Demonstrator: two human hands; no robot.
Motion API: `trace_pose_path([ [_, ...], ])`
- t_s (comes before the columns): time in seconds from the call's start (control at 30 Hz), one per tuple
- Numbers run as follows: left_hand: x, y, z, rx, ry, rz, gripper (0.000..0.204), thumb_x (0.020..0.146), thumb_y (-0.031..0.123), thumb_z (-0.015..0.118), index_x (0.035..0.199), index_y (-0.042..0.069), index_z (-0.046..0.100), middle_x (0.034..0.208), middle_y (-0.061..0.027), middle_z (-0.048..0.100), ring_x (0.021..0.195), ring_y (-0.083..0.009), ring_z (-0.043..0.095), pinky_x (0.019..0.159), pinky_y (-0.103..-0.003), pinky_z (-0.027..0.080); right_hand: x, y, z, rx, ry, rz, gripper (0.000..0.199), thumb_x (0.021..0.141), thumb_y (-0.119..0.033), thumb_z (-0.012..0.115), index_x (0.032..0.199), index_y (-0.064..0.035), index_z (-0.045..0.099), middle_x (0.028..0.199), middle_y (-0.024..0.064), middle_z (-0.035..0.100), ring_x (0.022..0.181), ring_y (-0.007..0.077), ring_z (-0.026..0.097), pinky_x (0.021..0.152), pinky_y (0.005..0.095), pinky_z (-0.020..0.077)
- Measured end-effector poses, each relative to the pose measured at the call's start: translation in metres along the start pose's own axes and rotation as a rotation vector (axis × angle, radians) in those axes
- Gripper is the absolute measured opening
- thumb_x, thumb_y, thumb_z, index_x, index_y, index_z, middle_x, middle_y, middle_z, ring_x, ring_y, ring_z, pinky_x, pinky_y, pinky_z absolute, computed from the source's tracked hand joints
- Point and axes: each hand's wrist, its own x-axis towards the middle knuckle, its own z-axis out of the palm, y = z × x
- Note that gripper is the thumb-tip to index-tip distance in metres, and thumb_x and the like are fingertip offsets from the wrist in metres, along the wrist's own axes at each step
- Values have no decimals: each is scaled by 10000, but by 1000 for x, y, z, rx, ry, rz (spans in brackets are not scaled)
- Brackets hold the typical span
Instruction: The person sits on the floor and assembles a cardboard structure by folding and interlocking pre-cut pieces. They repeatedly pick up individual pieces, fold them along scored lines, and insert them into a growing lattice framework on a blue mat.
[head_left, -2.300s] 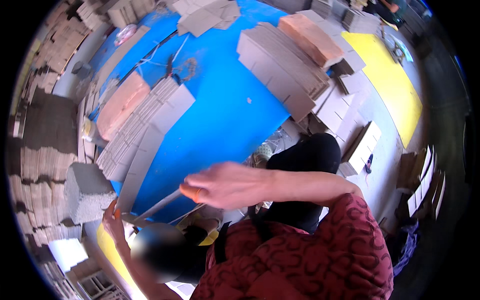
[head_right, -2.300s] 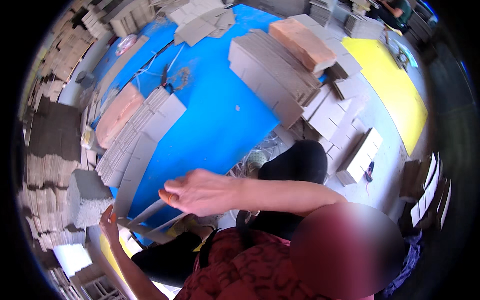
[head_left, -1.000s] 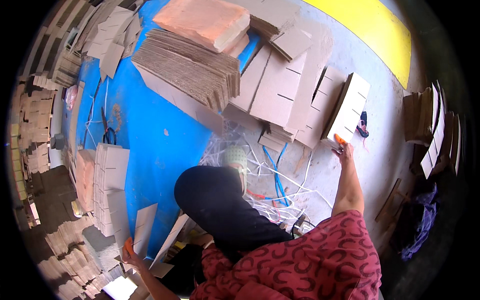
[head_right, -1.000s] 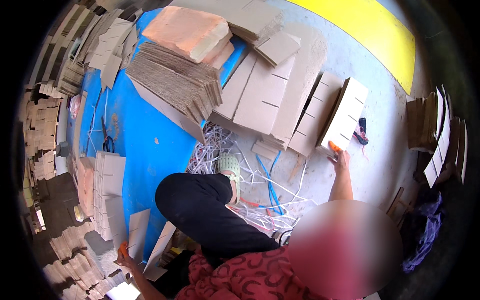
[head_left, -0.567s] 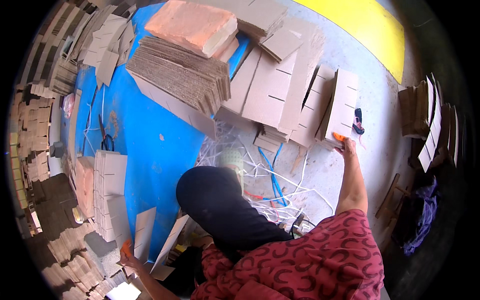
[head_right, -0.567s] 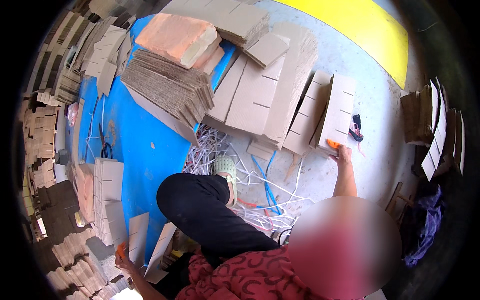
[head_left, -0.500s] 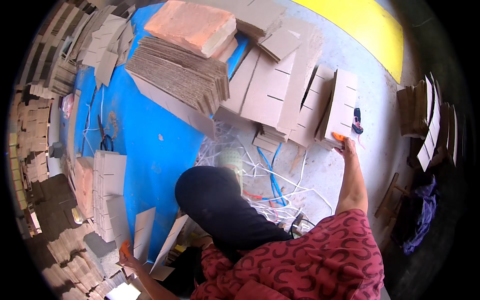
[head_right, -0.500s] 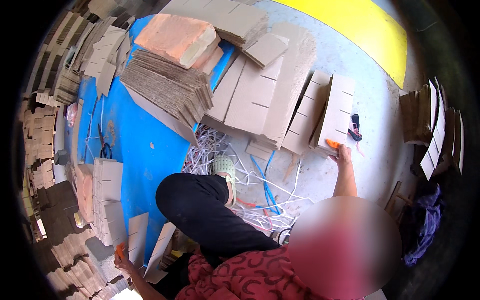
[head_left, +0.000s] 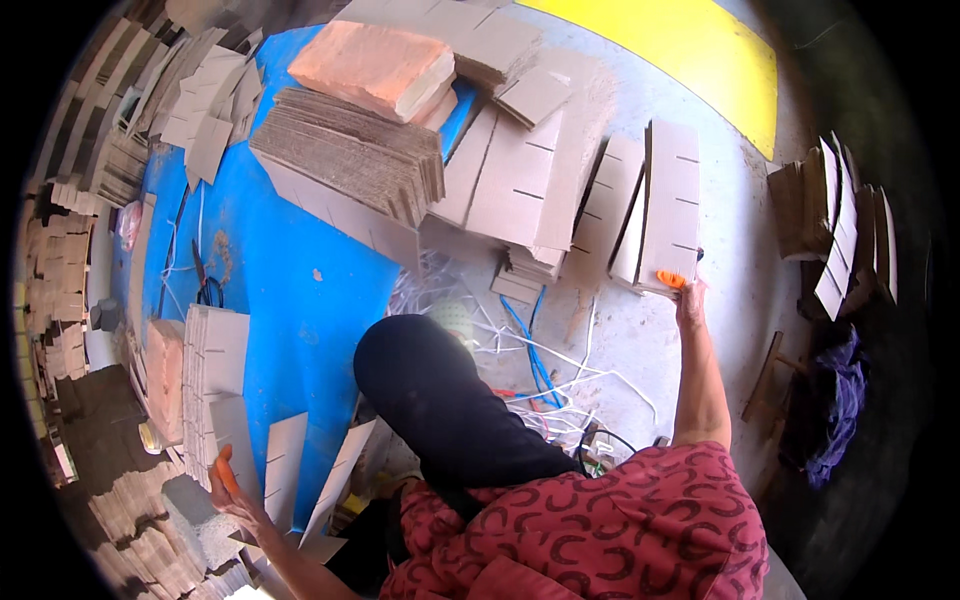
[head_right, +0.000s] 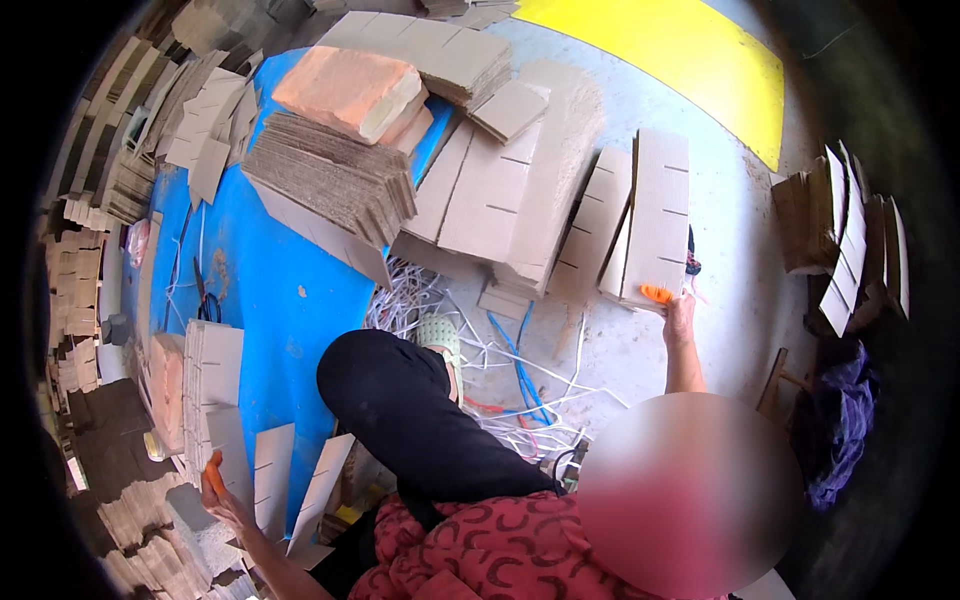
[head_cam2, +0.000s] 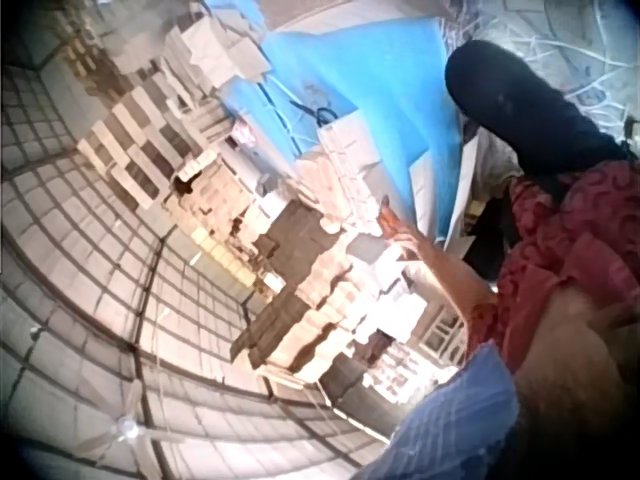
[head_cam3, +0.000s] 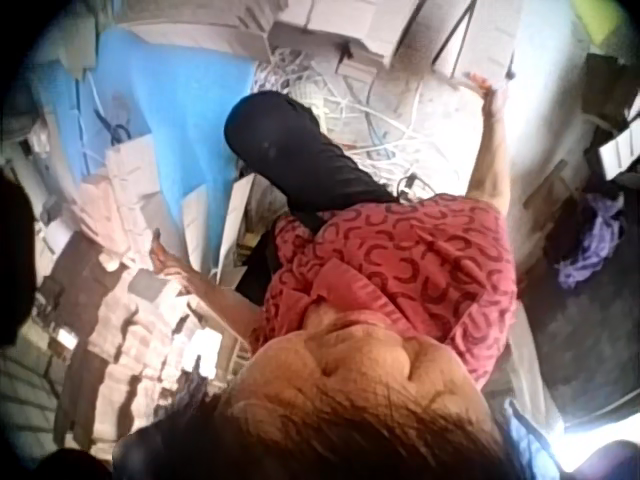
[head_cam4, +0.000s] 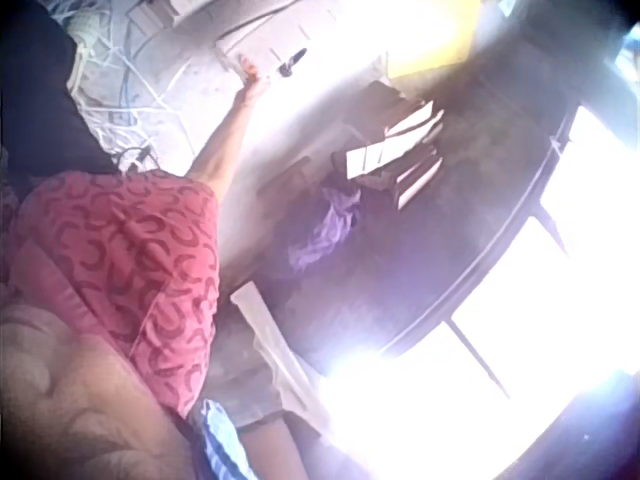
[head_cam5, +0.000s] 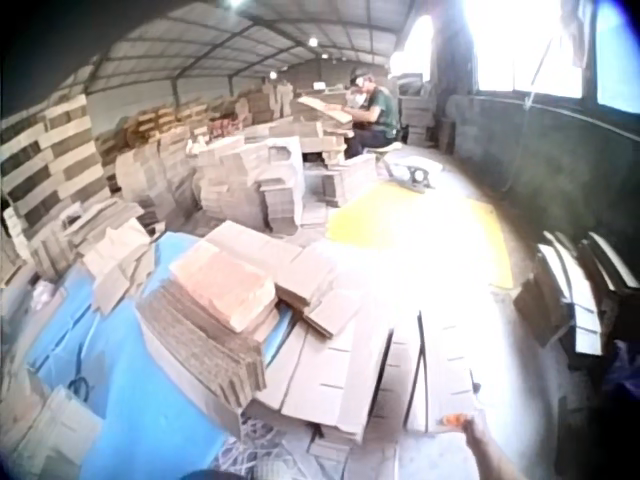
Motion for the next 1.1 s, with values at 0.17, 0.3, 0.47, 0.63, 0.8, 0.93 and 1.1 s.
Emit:
trace_pose_path([
  [0.17,25,81,34,-278,-98,115,266,963,210,594,1071,-8,701,1049,-108,694,985,-217,629,877,-359,496,-56,-94,50,-42,-176,-262,450,810,-266,636,1159,15,589,1089,94,623,945,161,631,735,295,532],
  [0.3,34,186,58,-626,-322,191,634,708,136,845,1287,48,600,1292,-97,617,1217,-223,550,1061,-370,413,-112,-184,135,-93,-527,-258,335,788,-183,668,1056,16,645,938,54,682,869,140,642,746,301,515],
  [0.47,43,271,68,-1330,-649,89,1300,499,417,929,1530,64,220,1507,-199,345,1405,-320,335,1154,-478,246,-189,-231,269,-166,-828,-519,325,779,-205,717,1008,18,658,937,68,703,871,158,653,781,310,516],
  [0.63,48,219,15,-1555,-505,-213,1033,634,148,875,1468,13,280,1382,-166,493,1260,-287,503,1037,-429,435,-273,-235,374,16,-1250,-254,383,770,-148,773,1087,21,641,1005,72,700,932,142,648,856,310,516],
  [0.8,39,173,-25,-1456,-169,-167,865,657,87,869,1352,-11,364,1207,-139,600,1132,-260,595,946,-386,507,-329,-223,429,-42,-1377,-222,643,655,-103,868,1219,12,581,1095,92,674,999,168,642,888,324,514],
  [0.93,49,139,-58,-1188,-48,-157,867,660,125,871,1352,-15,367,1184,-154,615,1140,-277,591,951,-406,500,-350,-213,453,-283,-1363,-577,879,618,-173,919,1355,-2,472,1239,137,605,1116,211,599,937,355,493],
  [1.1,64,80,-87,-44,49,48,818,666,258,844,1314,-16,427,1138,-232,611,1052,-379,617,928,-437,498,-378,-288,446,-567,-828,-1814,726,750,-199,767,1379,-13,456,1376,209,475,1266,348,480,1077,499,353],
])
